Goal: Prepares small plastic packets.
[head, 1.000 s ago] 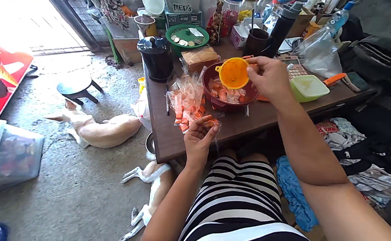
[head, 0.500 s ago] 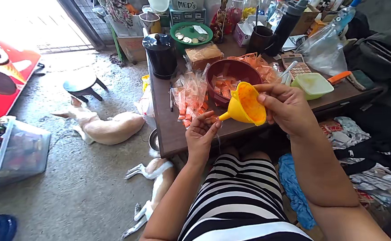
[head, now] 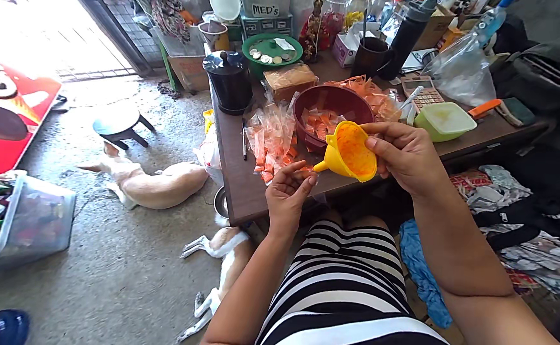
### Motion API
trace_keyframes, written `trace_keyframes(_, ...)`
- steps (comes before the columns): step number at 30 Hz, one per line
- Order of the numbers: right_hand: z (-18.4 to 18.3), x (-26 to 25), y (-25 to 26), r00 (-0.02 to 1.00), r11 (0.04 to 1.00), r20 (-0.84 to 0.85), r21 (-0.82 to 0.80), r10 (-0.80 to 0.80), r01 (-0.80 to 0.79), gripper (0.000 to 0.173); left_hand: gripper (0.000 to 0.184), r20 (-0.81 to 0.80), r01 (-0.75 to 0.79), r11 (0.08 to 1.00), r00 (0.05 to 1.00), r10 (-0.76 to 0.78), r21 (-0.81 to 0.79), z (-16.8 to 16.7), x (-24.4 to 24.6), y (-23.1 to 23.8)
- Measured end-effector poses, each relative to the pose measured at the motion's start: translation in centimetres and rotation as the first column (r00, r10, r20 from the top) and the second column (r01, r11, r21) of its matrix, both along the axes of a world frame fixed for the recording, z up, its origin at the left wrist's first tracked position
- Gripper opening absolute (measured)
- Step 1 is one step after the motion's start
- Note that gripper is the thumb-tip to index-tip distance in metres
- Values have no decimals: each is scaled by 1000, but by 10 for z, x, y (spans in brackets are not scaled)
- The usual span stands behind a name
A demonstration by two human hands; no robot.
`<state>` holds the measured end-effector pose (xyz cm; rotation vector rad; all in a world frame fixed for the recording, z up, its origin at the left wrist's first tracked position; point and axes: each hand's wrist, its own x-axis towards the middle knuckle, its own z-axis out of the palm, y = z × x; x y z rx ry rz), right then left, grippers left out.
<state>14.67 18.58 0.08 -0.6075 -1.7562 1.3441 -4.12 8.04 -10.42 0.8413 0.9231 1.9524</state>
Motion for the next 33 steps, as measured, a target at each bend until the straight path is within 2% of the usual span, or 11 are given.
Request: trace_keyframes(33, -12, 3, 9, 997, 1000, 70, 16, 13, -14, 22, 41, -50, 35, 999, 998, -33, 42, -10, 2, 3)
